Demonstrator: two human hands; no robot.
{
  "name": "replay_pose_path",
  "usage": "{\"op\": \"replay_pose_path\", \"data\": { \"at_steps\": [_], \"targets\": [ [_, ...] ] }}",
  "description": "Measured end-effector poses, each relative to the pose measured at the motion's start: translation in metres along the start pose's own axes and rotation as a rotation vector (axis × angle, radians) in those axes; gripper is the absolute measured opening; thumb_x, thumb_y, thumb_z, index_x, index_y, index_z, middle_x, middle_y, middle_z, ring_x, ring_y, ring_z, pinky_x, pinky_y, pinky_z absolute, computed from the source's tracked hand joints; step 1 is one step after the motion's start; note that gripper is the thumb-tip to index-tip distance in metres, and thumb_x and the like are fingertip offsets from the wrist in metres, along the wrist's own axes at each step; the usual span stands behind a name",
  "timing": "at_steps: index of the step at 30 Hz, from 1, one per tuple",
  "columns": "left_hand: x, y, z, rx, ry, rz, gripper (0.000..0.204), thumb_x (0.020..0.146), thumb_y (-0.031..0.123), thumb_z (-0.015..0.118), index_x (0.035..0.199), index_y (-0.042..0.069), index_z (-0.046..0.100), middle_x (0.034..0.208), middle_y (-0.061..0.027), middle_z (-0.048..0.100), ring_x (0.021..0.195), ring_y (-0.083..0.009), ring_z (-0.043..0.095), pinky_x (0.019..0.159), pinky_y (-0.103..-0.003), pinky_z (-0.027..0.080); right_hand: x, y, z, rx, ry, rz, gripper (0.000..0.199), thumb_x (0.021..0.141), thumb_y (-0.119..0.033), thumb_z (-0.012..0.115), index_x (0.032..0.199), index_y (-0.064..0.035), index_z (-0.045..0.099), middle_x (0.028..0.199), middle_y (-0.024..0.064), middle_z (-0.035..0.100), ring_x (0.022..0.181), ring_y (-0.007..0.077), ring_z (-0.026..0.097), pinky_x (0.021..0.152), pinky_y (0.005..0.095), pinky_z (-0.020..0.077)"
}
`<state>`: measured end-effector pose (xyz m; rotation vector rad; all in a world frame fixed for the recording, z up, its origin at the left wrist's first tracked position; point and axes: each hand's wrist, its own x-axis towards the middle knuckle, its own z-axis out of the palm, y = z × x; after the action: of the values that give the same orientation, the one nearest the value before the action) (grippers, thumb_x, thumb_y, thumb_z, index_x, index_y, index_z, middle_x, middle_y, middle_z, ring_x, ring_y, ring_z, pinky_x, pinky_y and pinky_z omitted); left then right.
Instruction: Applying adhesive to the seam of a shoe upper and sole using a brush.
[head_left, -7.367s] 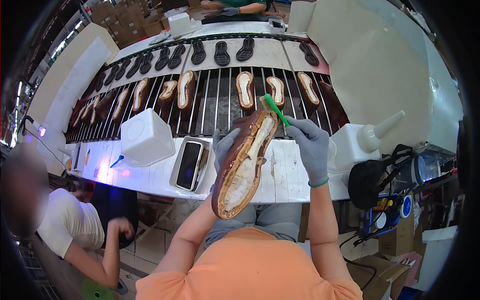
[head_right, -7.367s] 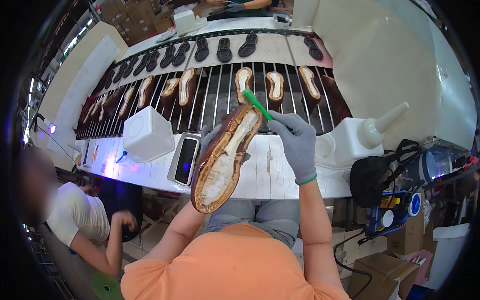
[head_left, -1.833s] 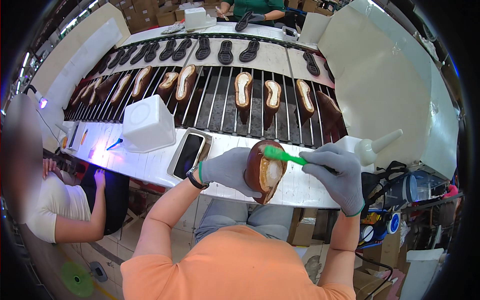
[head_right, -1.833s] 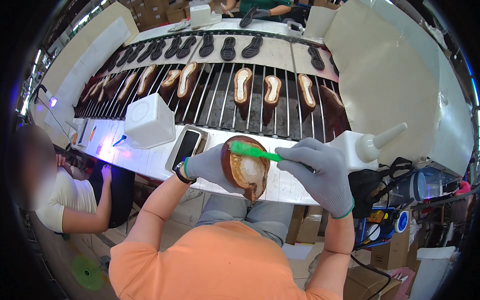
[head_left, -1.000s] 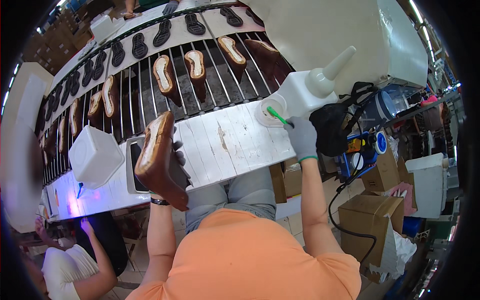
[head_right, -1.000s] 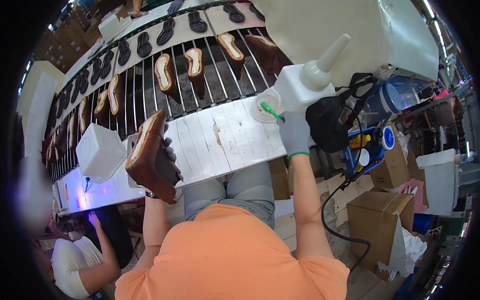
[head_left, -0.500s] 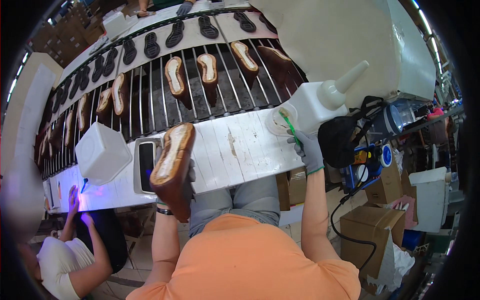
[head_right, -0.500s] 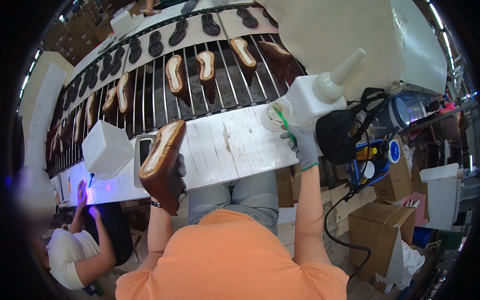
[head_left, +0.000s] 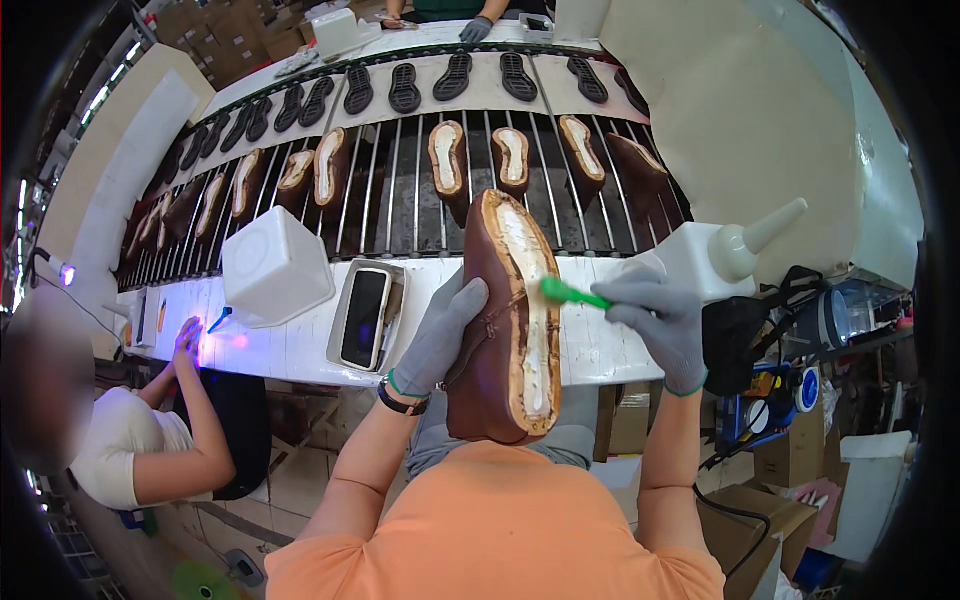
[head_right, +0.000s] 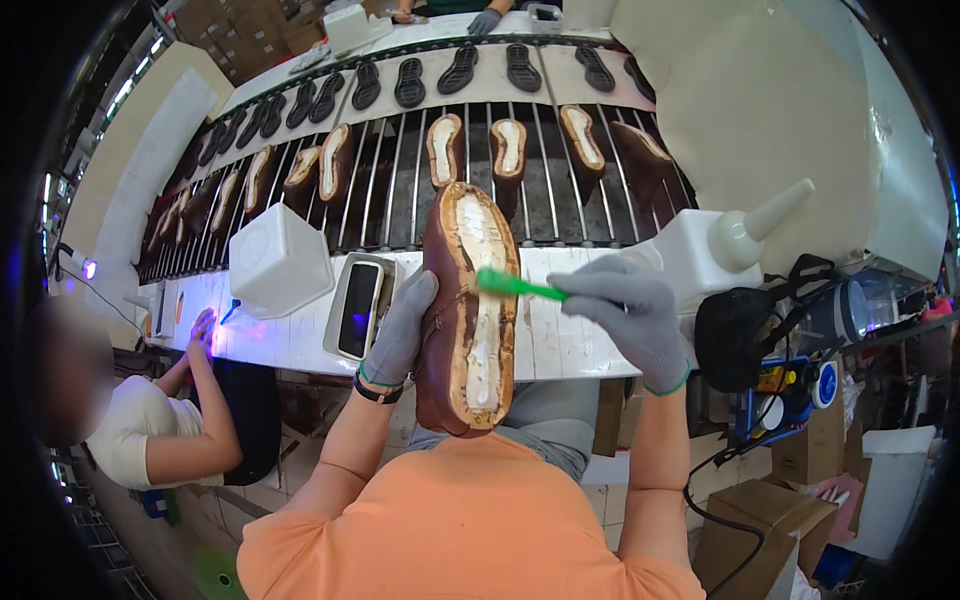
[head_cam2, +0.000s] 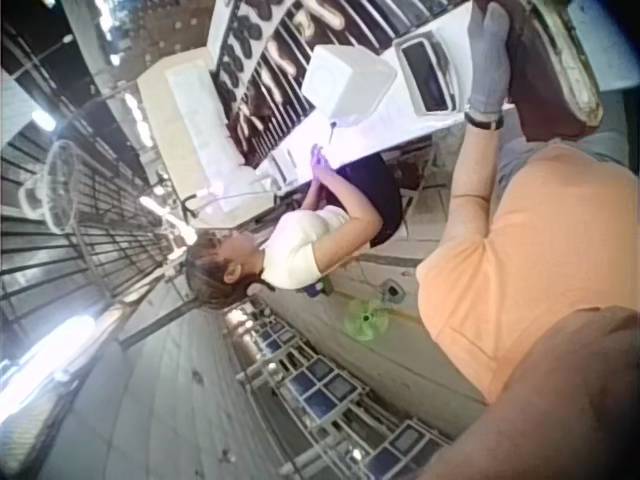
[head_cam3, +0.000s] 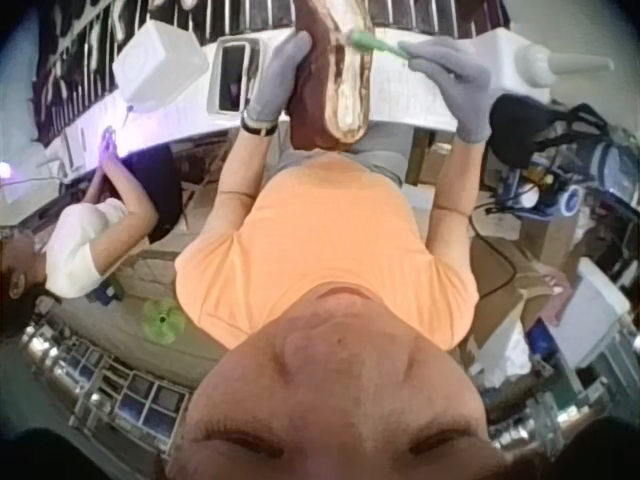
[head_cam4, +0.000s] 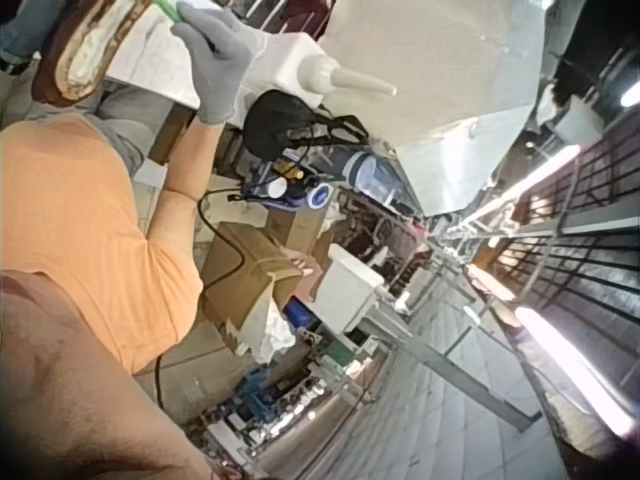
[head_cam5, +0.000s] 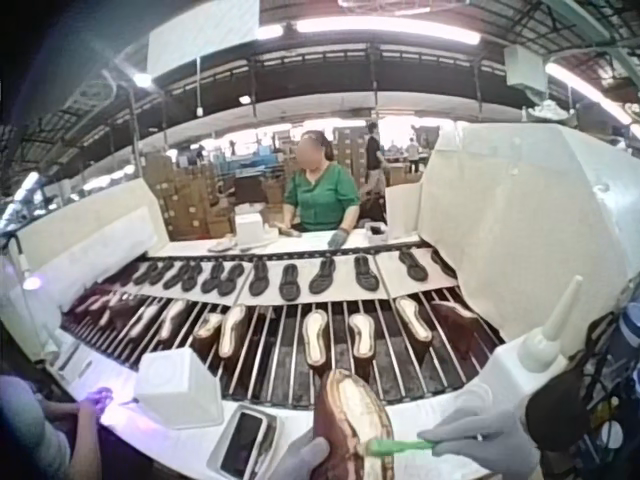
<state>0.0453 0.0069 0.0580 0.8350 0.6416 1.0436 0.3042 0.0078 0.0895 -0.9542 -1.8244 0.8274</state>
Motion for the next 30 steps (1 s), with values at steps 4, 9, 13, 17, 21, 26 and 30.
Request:
{"op": "replay_pose_path", "data": {
  "at_steps": [4, 9, 13, 17, 21, 26, 30],
  "targets": [
    [0.001, 0.010, 0.001, 0.132, -0.025, 0.075, 0.067, 0.094, 0.041, 0.055, 0.140, -0.004, 0.034, 0.132, -0.0113, 0.050, 0.118, -0.0171, 0.050, 0.103, -0.032, 0.038, -0.007, -0.022, 0.001, -0.009, -0.076, 0.047, 0.027, 0.073, 0.001, 0.073, 0.100, -0.0016, 0.073, 0.080, 0.0085, 0.067, 0.072, 0.0159, 0.062, 0.063, 0.0269, 0.0468],
    [0.001, 0.014, 0.003, 0.241, -0.052, 0.099, 0.070, 0.091, 0.041, 0.059, 0.139, -0.005, 0.036, 0.128, -0.0109, 0.053, 0.115, -0.0165, 0.052, 0.100, -0.031, 0.039, 0.003, -0.023, 0.007, -0.167, 0.040, -0.002, 0.025, 0.073, 0.000, 0.074, 0.098, -0.0028, 0.073, 0.079, 0.0092, 0.067, 0.069, 0.0161, 0.062, 0.060, 0.0263, 0.0470],
    [-0.005, 0.019, 0.011, 0.361, -0.059, 0.118, 0.065, 0.090, 0.032, 0.061, 0.139, -0.003, 0.037, 0.122, -0.0097, 0.057, 0.109, -0.0160, 0.055, 0.097, -0.031, 0.042, 0.017, -0.029, 0.008, -0.233, 0.110, -0.064, 0.023, 0.073, -0.001, 0.075, 0.096, -0.0025, 0.073, 0.079, 0.0092, 0.067, 0.067, 0.0162, 0.062, 0.058, 0.0268, 0.0466],
    [-0.010, 0.020, 0.011, 0.495, -0.048, 0.128, 0.064, 0.088, 0.028, 0.062, 0.139, -0.002, 0.038, 0.119, -0.0094, 0.059, 0.106, -0.0150, 0.056, 0.095, -0.032, 0.044, 0.028, -0.028, 0.010, -0.213, 0.156, -0.052, 0.023, 0.075, -0.001, 0.073, 0.098, -0.0014, 0.073, 0.077, 0.0093, 0.066, 0.066, 0.0148, 0.061, 0.058, 0.0258, 0.0450],
    [-0.010, 0.019, 0.010, 0.752, -0.025, 0.175, 0.076, 0.082, 0.035, 0.069, 0.142, 0.002, 0.037, 0.113, -0.0151, 0.065, 0.102, -0.0234, 0.065, 0.090, -0.034, 0.048, 0.041, -0.027, 0.009, -0.161, 0.190, 0.000, 0.023, 0.077, -0.001, 0.071, 0.100, -0.0003, 0.072, 0.075, 0.0077, 0.065, 0.066, 0.0113, 0.058, 0.058, 0.0238, 0.0430],
    [-0.005, 0.020, 0.007, 0.826, -0.073, 0.206, 0.080, 0.081, 0.036, 0.070, 0.144, 0.002, 0.034, 0.113, -0.0162, 0.065, 0.102, -0.0241, 0.065, 0.090, -0.033, 0.048, 0.057, -0.024, 0.000, -0.086, 0.219, 0.059, 0.022, 0.078, 0.000, 0.070, 0.100, 0.0008, 0.072, 0.074, 0.0049, 0.063, 0.067, 0.0078, 0.056, 0.059, 0.0224, 0.0410],
    [-0.002, 0.024, 0.007, 0.669, -0.079, 0.211, 0.078, 0.083, 0.034, 0.069, 0.143, -0.001, 0.035, 0.117, -0.0133, 0.063, 0.104, -0.0182, 0.062, 0.092, -0.032, 0.047, 0.057, -0.021, -0.021, -0.044, -0.071, 0.003, 0.025, 0.075, 0.005, 0.069, 0.099, 0.0029, 0.072, 0.083, 0.0059, 0.066, 0.072, 0.0092, 0.059, 0.061, 0.0219, 0.0430]
  ]
}}
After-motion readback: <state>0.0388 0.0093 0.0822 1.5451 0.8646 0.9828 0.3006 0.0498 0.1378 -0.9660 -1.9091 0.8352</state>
